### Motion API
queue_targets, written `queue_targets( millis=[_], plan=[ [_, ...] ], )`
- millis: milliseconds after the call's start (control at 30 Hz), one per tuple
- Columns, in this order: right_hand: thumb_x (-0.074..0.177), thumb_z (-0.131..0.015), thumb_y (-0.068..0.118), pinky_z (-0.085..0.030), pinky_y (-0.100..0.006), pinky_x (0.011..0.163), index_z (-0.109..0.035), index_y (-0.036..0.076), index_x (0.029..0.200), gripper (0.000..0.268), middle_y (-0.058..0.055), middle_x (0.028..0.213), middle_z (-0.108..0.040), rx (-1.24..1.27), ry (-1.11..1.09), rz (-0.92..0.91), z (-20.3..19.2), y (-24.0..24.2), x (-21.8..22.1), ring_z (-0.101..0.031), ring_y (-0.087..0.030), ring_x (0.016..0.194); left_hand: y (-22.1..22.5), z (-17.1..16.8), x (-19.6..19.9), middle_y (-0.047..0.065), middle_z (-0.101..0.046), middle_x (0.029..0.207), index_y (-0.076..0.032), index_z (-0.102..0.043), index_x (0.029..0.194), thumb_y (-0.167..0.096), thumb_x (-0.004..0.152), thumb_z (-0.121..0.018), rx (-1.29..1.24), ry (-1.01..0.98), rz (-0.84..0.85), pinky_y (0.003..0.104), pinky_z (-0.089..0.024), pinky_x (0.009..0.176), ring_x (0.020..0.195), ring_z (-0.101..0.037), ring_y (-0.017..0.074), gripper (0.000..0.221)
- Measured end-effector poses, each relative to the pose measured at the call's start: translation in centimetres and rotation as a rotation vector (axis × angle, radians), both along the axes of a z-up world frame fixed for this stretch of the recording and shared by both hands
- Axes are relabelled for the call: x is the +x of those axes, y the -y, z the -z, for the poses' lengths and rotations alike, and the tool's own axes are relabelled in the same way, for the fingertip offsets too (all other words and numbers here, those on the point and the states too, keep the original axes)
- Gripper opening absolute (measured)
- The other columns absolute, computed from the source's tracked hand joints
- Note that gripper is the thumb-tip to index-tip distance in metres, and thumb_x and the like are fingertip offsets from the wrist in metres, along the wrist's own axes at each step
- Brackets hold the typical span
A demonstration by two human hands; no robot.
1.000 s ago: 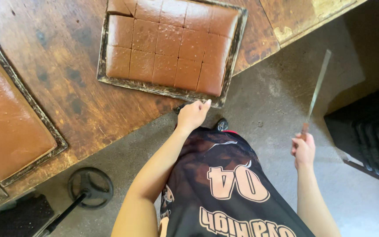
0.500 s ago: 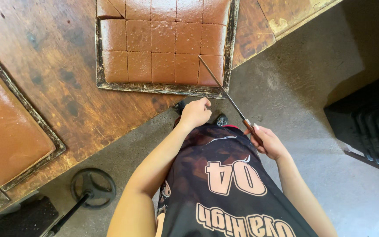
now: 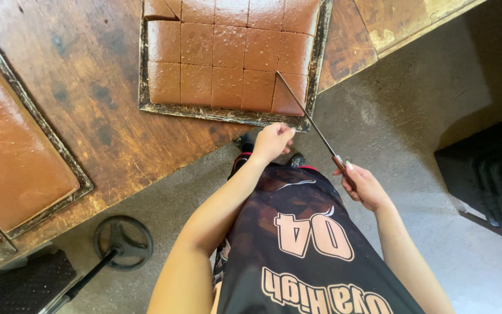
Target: The person slices rectangular sheets of baked goods into smaller portions using a large knife.
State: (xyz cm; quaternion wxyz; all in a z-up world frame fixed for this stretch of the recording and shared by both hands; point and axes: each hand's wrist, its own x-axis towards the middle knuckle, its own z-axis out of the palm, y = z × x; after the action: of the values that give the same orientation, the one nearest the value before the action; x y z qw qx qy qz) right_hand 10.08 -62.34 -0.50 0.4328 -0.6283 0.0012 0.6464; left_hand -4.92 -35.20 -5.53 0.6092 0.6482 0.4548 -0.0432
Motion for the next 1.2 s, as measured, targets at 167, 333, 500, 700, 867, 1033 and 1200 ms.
queue_targets(
  millis=[167, 333, 500, 700, 867, 1033, 1200],
  plan=[
    [0.108, -0.037, 0.049, -0.027, -0.023, 0.041, -0.064, 0.006, 0.107, 0.051, 0.004, 0.064, -0.042, 0.026, 0.104, -0.121, 1.6, -0.3, 0.4, -0.034, -0.005, 0.047, -0.5, 2.1, 3.2, 0.011, -0.077, 0.087, -0.004, -0.070, 0.102, -0.054, 0.092, -0.065, -0.554, 0.073, -0.457, 0.030, -0.057, 0.055, 0.061, -0.070, 0.0165, 0.051],
    [0.107, -0.037, 0.050, -0.025, -0.025, 0.040, -0.064, 0.006, 0.103, 0.051, 0.003, 0.060, -0.040, -0.015, 0.097, -0.135, 1.6, 1.6, 0.3, -0.032, -0.007, 0.044, -0.5, 4.2, 4.5, 0.012, -0.074, 0.076, 0.000, -0.070, 0.095, -0.055, 0.095, -0.062, -0.580, 0.076, -0.536, 0.029, -0.052, 0.046, 0.051, -0.064, 0.0149, 0.055],
    [0.105, -0.037, 0.051, -0.023, -0.026, 0.038, -0.064, 0.008, 0.102, 0.051, 0.004, 0.055, -0.038, -0.056, 0.097, -0.144, 1.7, -0.3, 0.5, -0.031, -0.008, 0.041, -0.4, 5.2, 4.6, 0.011, -0.073, 0.071, 0.000, -0.070, 0.092, -0.053, 0.096, -0.063, -0.558, 0.077, -0.554, 0.029, -0.050, 0.042, 0.047, -0.062, 0.0143, 0.053],
    [0.105, -0.037, 0.050, -0.024, -0.026, 0.038, -0.062, 0.008, 0.098, 0.050, 0.004, 0.054, -0.038, -0.037, 0.141, -0.156, -0.4, -0.7, 0.0, -0.031, -0.008, 0.041, -0.3, 5.2, 4.3, 0.010, -0.070, 0.066, 0.000, -0.069, 0.089, -0.050, 0.096, -0.064, -0.560, 0.065, -0.584, 0.029, -0.048, 0.040, 0.043, -0.057, 0.0138, 0.051],
    [0.106, -0.039, 0.050, -0.026, -0.027, 0.038, -0.064, 0.007, 0.094, 0.051, 0.005, 0.053, -0.040, -0.024, 0.202, -0.153, 0.0, -3.6, -0.2, -0.032, -0.008, 0.041, -0.5, 5.0, 5.0, 0.008, -0.068, 0.065, -0.001, -0.069, 0.087, -0.050, 0.097, -0.063, -0.541, 0.045, -0.563, 0.029, -0.048, 0.039, 0.042, -0.055, 0.0124, 0.051],
    [0.106, -0.038, 0.051, -0.024, -0.028, 0.038, -0.064, 0.006, 0.093, 0.054, 0.004, 0.051, -0.037, -0.103, 0.196, -0.170, -1.8, 0.4, 0.0, -0.030, -0.009, 0.040, -0.6, 4.8, 5.0, 0.007, -0.069, 0.065, -0.001, -0.069, 0.088, -0.049, 0.097, -0.063, -0.544, 0.049, -0.596, 0.029, -0.048, 0.039, 0.041, -0.054, 0.0109, 0.049],
    [0.105, -0.039, 0.051, -0.023, -0.028, 0.036, -0.062, 0.007, 0.093, 0.051, 0.004, 0.049, -0.035, -0.071, 0.145, -0.142, -0.2, -1.4, 0.3, -0.030, -0.009, 0.038, -0.3, 5.6, 4.8, 0.008, -0.068, 0.065, 0.001, -0.070, 0.088, -0.048, 0.098, -0.063, -0.548, 0.055, -0.610, 0.028, -0.046, 0.038, 0.040, -0.052, 0.0104, 0.050]
  ],
)
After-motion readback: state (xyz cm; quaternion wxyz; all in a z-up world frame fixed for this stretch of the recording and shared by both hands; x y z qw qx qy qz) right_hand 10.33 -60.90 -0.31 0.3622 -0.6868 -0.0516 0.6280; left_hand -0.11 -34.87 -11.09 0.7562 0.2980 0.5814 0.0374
